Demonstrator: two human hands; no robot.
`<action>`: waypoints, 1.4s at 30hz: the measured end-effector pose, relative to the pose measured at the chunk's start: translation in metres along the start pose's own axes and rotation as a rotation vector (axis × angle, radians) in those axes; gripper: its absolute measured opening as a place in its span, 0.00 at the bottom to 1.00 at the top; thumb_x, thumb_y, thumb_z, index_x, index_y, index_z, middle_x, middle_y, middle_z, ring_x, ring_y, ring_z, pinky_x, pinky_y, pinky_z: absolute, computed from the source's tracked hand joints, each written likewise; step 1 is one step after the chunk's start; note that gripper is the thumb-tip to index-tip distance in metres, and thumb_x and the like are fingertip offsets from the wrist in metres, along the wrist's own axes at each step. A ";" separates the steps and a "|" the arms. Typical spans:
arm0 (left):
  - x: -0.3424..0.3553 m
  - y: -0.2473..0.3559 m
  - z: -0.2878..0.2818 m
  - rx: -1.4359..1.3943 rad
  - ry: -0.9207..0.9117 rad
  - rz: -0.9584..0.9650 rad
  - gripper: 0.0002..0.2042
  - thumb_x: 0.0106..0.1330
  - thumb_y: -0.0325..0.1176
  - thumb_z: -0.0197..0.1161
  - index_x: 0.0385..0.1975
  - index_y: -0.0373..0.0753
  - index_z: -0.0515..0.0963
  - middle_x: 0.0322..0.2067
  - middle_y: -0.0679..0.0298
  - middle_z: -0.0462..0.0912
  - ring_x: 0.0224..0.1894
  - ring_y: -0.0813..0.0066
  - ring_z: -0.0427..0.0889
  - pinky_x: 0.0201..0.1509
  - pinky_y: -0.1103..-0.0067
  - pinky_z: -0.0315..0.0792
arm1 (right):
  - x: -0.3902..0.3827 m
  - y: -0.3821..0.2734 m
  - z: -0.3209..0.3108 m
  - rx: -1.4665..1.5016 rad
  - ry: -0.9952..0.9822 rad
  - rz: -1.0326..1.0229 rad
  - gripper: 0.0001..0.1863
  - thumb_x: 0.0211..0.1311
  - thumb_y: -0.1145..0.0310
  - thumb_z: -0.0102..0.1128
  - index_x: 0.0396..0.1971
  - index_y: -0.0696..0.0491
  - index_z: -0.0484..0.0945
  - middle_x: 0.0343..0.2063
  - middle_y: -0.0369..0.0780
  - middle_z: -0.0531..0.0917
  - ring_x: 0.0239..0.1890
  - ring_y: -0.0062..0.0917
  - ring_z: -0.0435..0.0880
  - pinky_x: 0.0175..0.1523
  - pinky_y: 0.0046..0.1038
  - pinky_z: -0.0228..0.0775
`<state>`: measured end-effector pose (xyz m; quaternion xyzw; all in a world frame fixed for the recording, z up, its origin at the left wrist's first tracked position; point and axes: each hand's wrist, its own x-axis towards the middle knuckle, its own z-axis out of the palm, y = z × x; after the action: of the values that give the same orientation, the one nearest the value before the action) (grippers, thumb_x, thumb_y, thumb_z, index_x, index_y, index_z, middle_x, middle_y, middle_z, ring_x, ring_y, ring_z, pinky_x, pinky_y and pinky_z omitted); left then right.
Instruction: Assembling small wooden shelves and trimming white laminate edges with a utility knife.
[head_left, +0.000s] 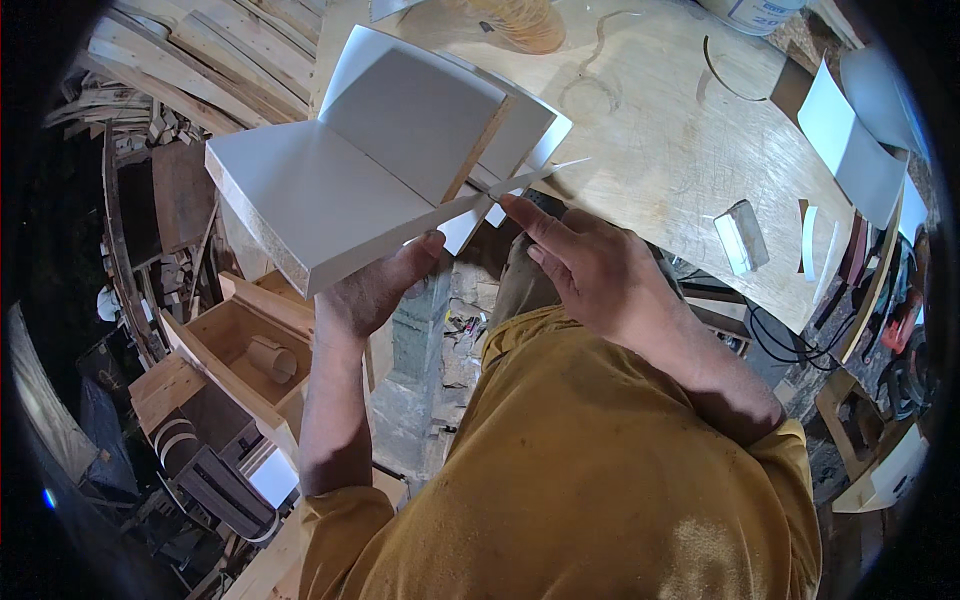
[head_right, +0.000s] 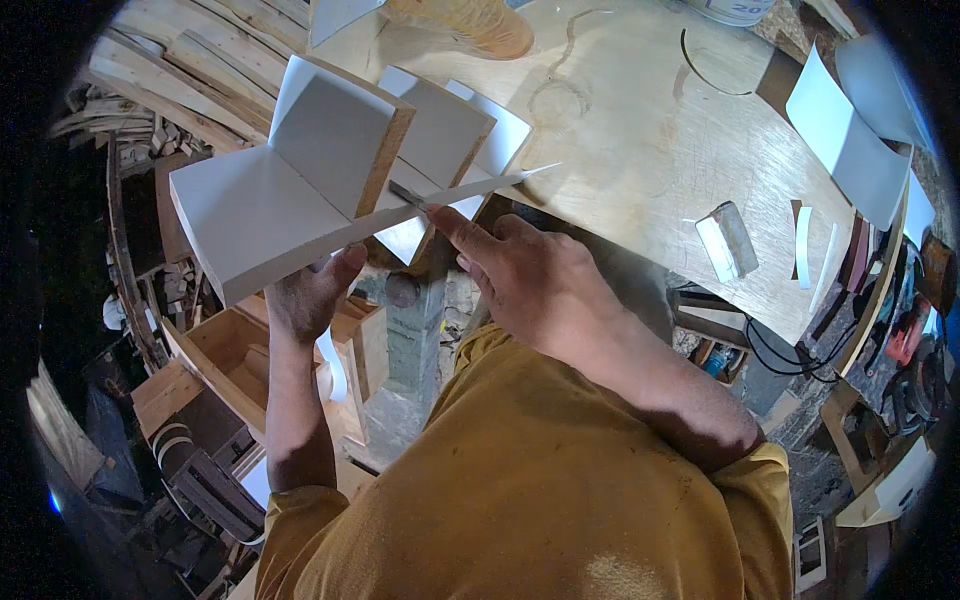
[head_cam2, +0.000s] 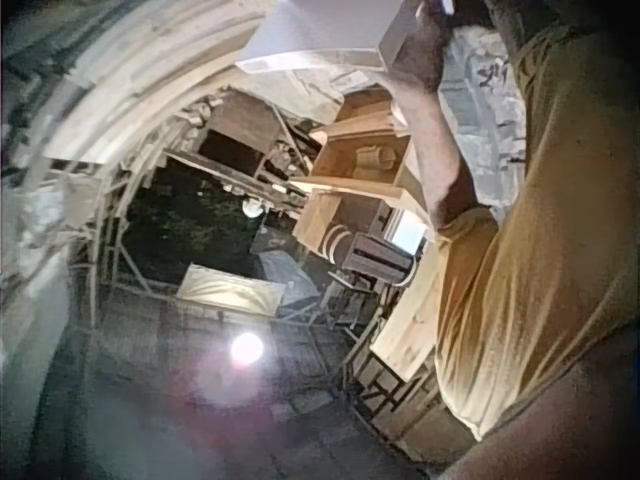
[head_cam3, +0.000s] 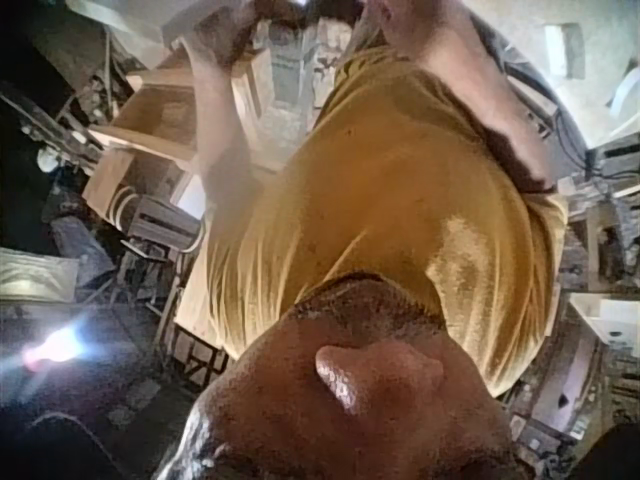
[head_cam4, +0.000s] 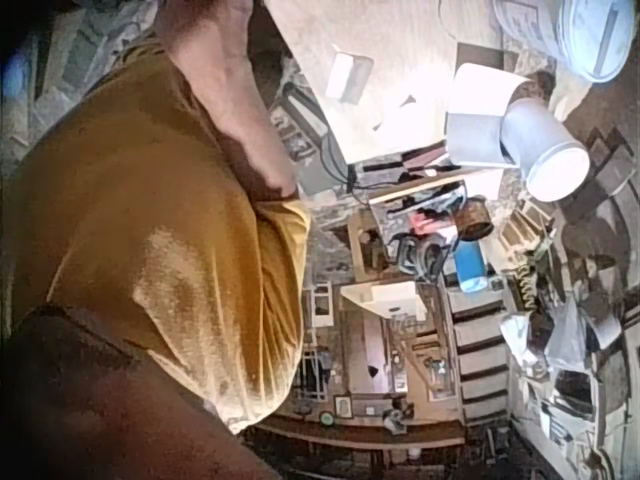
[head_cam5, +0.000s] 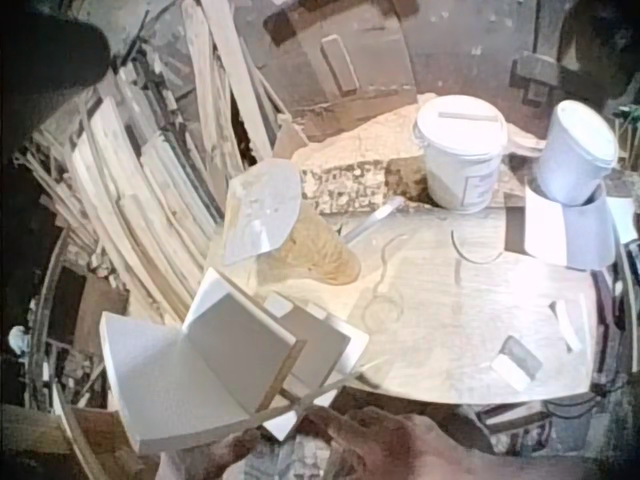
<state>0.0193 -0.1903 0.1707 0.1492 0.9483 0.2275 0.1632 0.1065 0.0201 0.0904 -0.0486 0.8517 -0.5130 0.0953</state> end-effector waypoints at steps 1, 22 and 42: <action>0.000 0.004 -0.001 0.071 -0.006 0.078 0.17 0.59 0.48 0.65 0.40 0.42 0.82 0.35 0.60 0.83 0.40 0.63 0.81 0.45 0.71 0.74 | 0.000 0.002 0.000 -0.017 -0.010 -0.011 0.27 0.66 0.67 0.53 0.65 0.39 0.63 0.33 0.46 0.80 0.30 0.40 0.83 0.34 0.37 0.79; 0.001 0.009 0.000 0.103 -0.021 -0.027 0.19 0.59 0.52 0.62 0.38 0.42 0.81 0.31 0.61 0.83 0.37 0.64 0.81 0.44 0.70 0.73 | 0.005 0.024 0.006 -0.019 -0.029 0.054 0.29 0.63 0.73 0.52 0.65 0.42 0.64 0.32 0.47 0.80 0.34 0.44 0.81 0.40 0.39 0.76; -0.003 0.014 0.000 0.288 0.044 -0.016 0.12 0.53 0.36 0.70 0.37 0.42 0.83 0.31 0.60 0.83 0.33 0.63 0.82 0.39 0.70 0.75 | -0.020 0.015 -0.010 0.697 0.318 0.017 0.38 0.57 0.71 0.67 0.67 0.55 0.58 0.38 0.39 0.77 0.35 0.20 0.78 0.45 0.24 0.73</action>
<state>0.0249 -0.1792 0.1784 0.1584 0.9757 0.0907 0.1212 0.1238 0.0396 0.0835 0.0740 0.6309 -0.7720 -0.0227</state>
